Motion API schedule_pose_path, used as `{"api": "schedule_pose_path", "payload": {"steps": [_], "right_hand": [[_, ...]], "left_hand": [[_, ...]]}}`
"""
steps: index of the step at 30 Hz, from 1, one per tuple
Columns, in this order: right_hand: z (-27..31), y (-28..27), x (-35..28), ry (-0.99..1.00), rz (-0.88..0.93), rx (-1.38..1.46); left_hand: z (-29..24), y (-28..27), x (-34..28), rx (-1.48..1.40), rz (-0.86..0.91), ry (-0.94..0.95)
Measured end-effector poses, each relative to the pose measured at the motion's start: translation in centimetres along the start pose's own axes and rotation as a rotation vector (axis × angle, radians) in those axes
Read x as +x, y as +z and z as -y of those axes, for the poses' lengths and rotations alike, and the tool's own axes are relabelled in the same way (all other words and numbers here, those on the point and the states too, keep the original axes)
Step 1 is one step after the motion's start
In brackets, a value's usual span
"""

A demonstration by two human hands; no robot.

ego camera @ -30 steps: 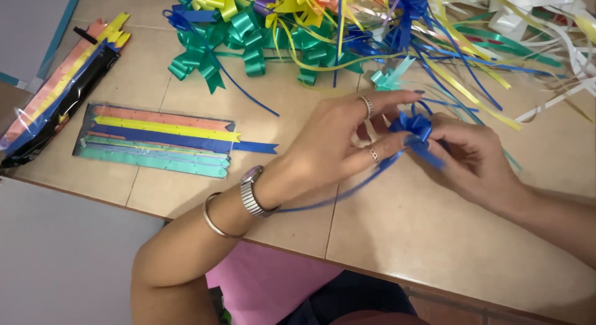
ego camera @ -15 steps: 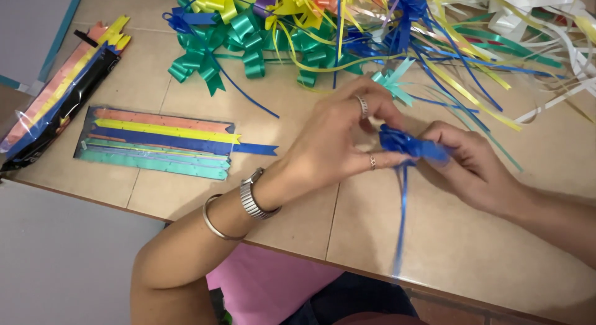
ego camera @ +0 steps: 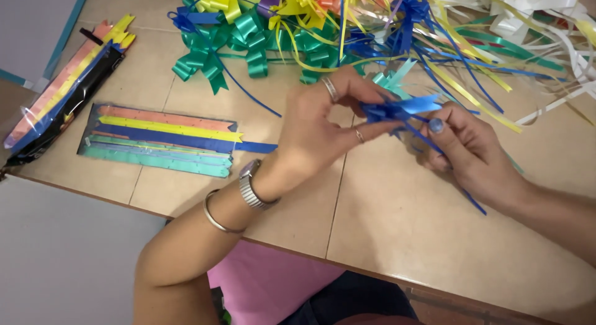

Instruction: The person ties multiple satin ribbons into bows by hand. They pick up ribbons of different colors, fold and loop them, and secure the center to form bows, placing each finished bow on the table among others.

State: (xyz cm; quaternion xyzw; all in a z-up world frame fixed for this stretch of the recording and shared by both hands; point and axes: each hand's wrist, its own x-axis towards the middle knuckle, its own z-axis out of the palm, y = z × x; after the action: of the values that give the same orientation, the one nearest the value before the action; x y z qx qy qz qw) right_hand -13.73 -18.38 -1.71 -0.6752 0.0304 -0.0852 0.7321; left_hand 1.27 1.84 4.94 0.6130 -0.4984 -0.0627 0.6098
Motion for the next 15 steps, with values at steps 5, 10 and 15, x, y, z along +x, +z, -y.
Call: {"api": "schedule_pose_path", "payload": {"steps": [5,10,15], "right_hand": [[0.8,0.3,-0.3,0.007,0.023,-0.119],[0.6,-0.3,-1.5,-0.082,0.033,-0.526],[0.0,-1.2,-1.4,-0.262,0.076,-0.662]], "left_hand": [[-0.3,-1.8,1.2,0.018,-0.101,0.008],[1.3,-2.8,2.0,0.075,-0.133,0.076],[2.4,-3.1,2.3,-0.025,-0.049,0.104]]}}
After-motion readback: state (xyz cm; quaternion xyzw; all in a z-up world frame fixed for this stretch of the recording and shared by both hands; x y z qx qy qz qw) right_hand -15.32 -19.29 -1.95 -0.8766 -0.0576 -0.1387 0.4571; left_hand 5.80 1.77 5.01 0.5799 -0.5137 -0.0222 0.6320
